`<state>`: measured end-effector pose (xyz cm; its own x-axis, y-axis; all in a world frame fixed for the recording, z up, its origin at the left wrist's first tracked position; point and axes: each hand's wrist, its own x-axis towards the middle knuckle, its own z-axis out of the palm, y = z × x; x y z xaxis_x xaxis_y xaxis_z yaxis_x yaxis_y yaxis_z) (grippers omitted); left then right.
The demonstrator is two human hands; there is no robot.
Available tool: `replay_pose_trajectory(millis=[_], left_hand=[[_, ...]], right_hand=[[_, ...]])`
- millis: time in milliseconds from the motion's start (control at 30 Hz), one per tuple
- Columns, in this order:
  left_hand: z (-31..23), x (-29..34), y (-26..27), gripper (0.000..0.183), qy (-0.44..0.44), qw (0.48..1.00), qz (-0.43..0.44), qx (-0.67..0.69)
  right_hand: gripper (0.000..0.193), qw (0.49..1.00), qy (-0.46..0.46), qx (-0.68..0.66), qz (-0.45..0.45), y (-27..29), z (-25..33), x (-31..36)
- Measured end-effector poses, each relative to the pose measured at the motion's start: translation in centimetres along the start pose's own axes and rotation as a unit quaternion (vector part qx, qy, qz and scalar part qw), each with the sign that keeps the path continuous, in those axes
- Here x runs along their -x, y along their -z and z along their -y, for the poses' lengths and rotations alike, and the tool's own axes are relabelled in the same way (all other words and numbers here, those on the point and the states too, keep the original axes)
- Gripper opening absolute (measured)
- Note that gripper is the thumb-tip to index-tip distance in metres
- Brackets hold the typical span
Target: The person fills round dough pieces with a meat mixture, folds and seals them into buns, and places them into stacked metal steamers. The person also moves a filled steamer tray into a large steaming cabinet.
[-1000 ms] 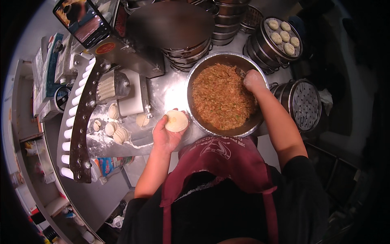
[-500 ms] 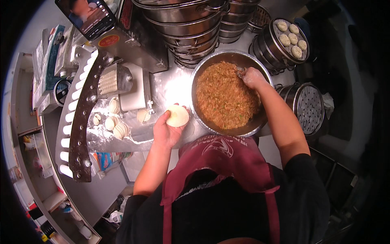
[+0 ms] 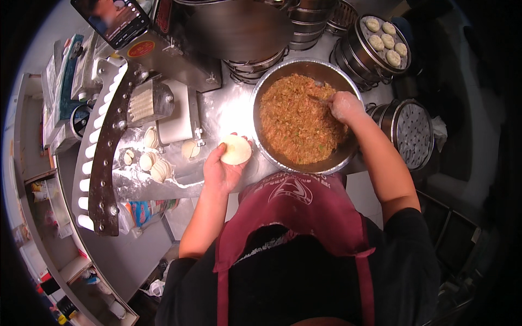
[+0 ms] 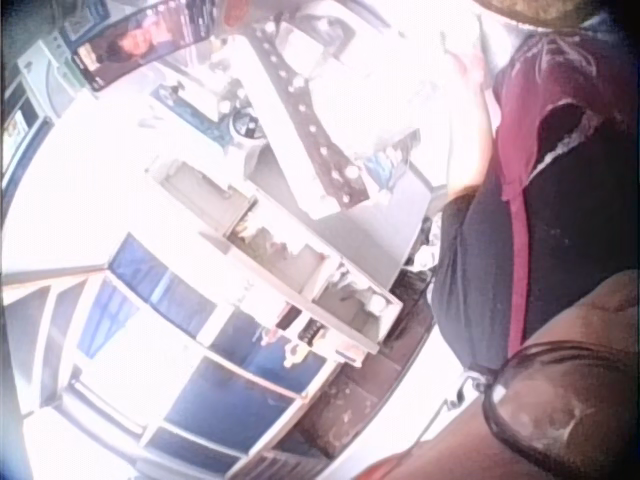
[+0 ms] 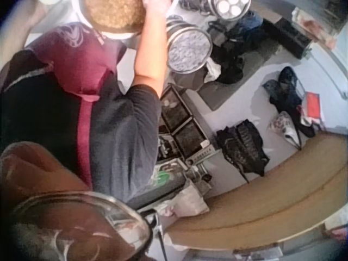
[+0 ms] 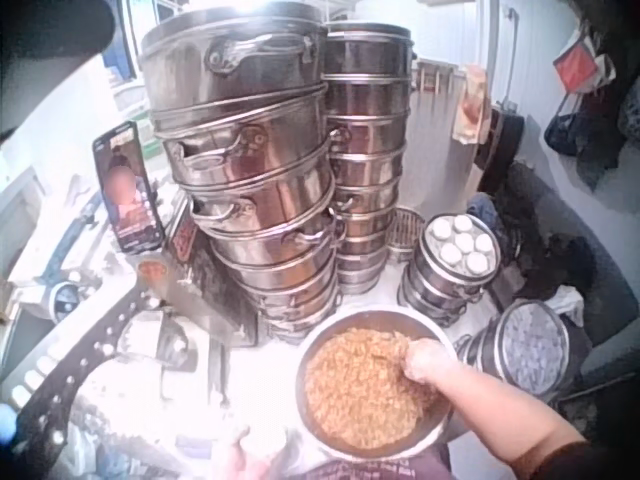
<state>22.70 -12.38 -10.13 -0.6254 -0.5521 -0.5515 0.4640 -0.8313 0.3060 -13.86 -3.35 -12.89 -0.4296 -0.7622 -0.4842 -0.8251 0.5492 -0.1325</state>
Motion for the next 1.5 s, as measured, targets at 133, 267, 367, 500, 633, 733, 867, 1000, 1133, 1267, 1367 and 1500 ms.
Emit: replay_pose_trajectory(millis=[133,267,367,500,633,733,867,1000,1133,1267,1367,1500], left_hand=[[0.0,0.2,0.0,0.043,-0.001,1.0,0.007,-0.006],[0.0,0.4,0.3,0.042,-0.007,1.0,-0.004,-0.004],[0.3,0.5,0.4,0.04,-0.008,0.999,-0.032,-0.003],[0.8,0.4,0.4,0.038,-0.008,0.998,-0.056,-0.003],[0.9,0.4,0.2,0.04,-0.015,0.998,-0.061,-0.005],[0.7,0.5,0.4,0.041,-0.028,0.997,-0.065,-0.004],[0.5,0.7,1.0,0.042,-0.035,0.997,-0.069,0.007],[1.0,0.9,1.1,0.043,-0.026,0.997,-0.067,0.012],[1.5,1.1,0.8,0.043,-0.024,0.997,-0.067,0.006],[1.7,1.6,0.7,0.044,-0.02,0.998,-0.062,-0.005],[1.9,2.0,0.9,0.044,-0.019,0.997,-0.073,-0.007],[2.1,2.3,1.2,0.044,-0.02,0.998,-0.067,-0.007]], right_hand=[[0.023,0.996,0.085,-0.011,0.011,-0.9,0.6,0.0],[0.023,0.994,0.103,-0.03,0.026,-1.1,1.3,1.0],[0.022,0.995,0.097,-0.018,0.024,-1.1,1.8,1.5],[0.02,0.991,0.13,0.006,0.027,-2.0,2.8,1.1],[0.02,0.982,0.179,0.016,0.062,-2.5,4.0,0.1],[0.021,0.966,0.195,0.068,0.156,-1.6,4.3,0.2],[0.021,0.975,0.134,0.038,0.174,-0.8,4.9,2.8],[0.023,0.978,0.144,0.064,0.137,-2.3,6.3,6.6],[0.021,0.969,0.183,0.045,0.157,-3.8,6.6,8.8],[0.019,0.975,0.179,-0.078,0.106,-3.9,4.9,9.0],[0.02,0.986,0.157,-0.015,0.046,-4.5,4.4,8.9],[0.019,0.98,0.168,0.046,0.097,-5.5,4.9,9.0]])
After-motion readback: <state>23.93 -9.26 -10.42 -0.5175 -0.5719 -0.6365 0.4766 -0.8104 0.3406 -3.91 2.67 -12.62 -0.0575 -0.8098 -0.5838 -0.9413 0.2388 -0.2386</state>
